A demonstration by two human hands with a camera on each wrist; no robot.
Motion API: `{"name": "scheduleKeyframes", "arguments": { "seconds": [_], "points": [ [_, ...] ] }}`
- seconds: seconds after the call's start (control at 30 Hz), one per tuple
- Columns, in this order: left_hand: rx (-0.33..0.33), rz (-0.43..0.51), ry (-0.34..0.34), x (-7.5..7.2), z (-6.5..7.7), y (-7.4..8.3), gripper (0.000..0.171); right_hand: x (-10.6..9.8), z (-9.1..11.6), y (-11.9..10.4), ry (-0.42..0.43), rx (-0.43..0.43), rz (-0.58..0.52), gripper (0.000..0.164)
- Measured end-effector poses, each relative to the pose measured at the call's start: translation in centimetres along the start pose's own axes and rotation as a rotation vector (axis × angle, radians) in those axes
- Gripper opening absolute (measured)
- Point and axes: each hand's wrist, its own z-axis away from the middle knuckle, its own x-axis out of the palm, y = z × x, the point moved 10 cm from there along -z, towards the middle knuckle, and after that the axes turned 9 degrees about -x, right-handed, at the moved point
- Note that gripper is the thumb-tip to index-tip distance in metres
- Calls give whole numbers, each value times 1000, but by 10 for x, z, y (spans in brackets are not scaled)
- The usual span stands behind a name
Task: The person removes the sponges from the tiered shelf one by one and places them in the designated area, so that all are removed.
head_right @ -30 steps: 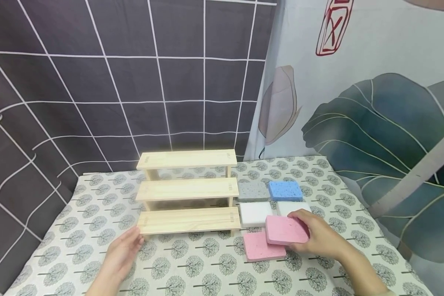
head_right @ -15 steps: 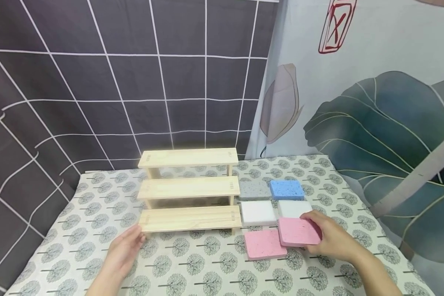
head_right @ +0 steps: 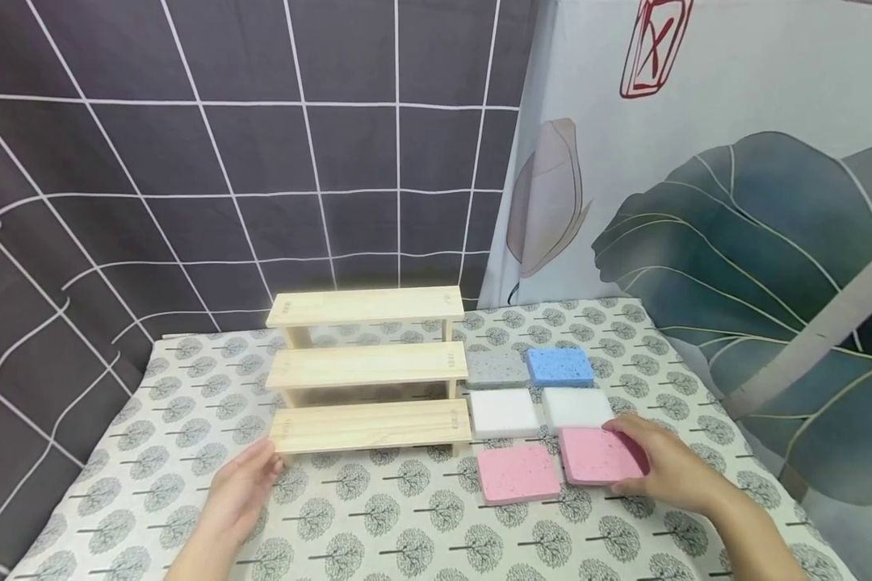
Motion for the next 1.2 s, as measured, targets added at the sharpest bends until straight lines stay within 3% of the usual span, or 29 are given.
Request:
{"name": "scheduleKeyframes", "arguments": {
  "seconds": [0.13, 0.3, 0.6, 0.73, 0.9, 1.07, 1.2],
  "points": [
    [-2, -5, 6, -1, 0, 0, 51, 9, 3, 4, -55, 30, 0, 82],
    [2, -6, 6, -2, 1, 0, 51, 19, 3, 3, -52, -14, -17, 84],
    [-4, 7, 12, -3, 2, -2, 51, 25, 4, 2, -70, 24, 16, 89],
    [-3, -8, 11, -3, 2, -1, 51, 14, -3, -5, -6, 7, 52, 86],
    [-1, -4, 20, -4, 2, 1, 49, 0, -14, -24, 153, -46, 92, 71],
    [36, -96, 116, -14, 8, 7, 48, -3, -27, -42, 282, -58, 124, 65],
    [160, -297, 287, -23, 20, 25, 50, 2, -41, -53, 302, -11, 114, 61]
  ]
}}
